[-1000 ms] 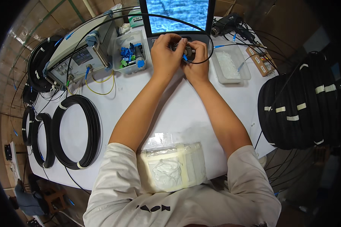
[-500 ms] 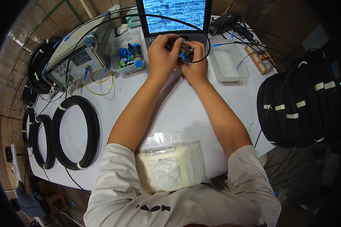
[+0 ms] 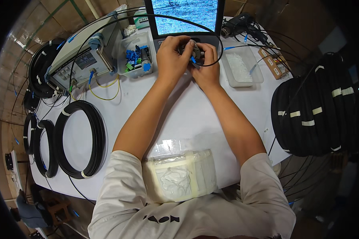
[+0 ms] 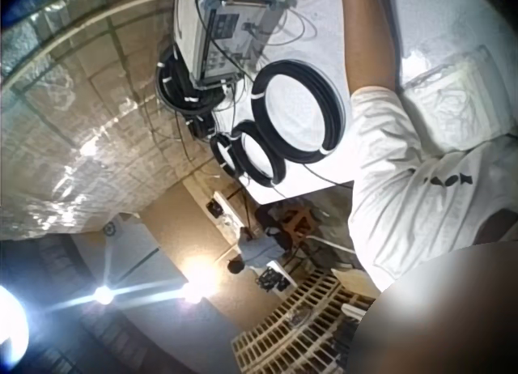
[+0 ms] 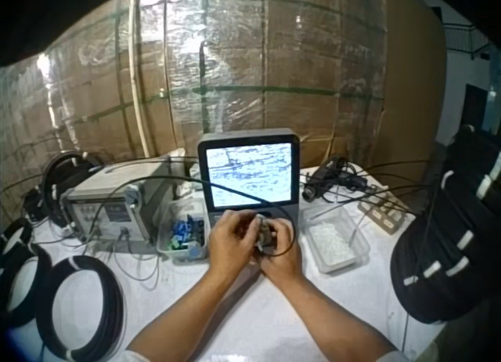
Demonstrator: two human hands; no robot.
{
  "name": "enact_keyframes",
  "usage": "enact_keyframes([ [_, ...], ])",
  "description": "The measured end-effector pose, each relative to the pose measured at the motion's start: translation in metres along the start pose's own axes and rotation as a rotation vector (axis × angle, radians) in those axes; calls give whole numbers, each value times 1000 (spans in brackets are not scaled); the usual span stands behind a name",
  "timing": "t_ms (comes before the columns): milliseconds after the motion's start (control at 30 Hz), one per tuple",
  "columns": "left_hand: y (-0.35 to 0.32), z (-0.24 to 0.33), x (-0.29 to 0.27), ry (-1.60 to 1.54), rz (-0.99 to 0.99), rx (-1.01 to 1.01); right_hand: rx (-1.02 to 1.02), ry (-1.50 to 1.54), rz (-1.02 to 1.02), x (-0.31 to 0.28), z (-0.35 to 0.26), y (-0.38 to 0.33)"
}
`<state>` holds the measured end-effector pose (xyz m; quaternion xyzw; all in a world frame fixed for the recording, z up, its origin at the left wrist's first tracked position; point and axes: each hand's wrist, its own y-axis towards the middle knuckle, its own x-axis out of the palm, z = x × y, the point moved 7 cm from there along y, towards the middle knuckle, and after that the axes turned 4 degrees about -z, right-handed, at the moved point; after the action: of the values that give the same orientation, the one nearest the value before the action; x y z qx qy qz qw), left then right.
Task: Testing and inspecting optical fiber cables using an oscilloscope and a visual fault locator.
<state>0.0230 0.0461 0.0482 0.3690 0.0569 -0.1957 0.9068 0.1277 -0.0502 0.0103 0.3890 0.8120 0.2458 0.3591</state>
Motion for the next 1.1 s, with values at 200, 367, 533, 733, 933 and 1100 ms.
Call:
enact_keyframes([
  [200,7,3,0,95,-46,50,-13,24,-5,-1,2,1],
  [367,6,3,-1,87,-42,-4,-51,41,-2,-1,-1,1],
  [533,4,5,-2,100,-48,-38,-71,14,15,-3,3,0],
  [733,7,3,-1,105,-48,79,-47,25,6,-2,3,0],
  [933,9,0,1,138,-122,-60,-54,-2,-9,-1,0,1],
  [1100,12,9,-2,211,-90,114,-84,12,20,-2,0,2],
])
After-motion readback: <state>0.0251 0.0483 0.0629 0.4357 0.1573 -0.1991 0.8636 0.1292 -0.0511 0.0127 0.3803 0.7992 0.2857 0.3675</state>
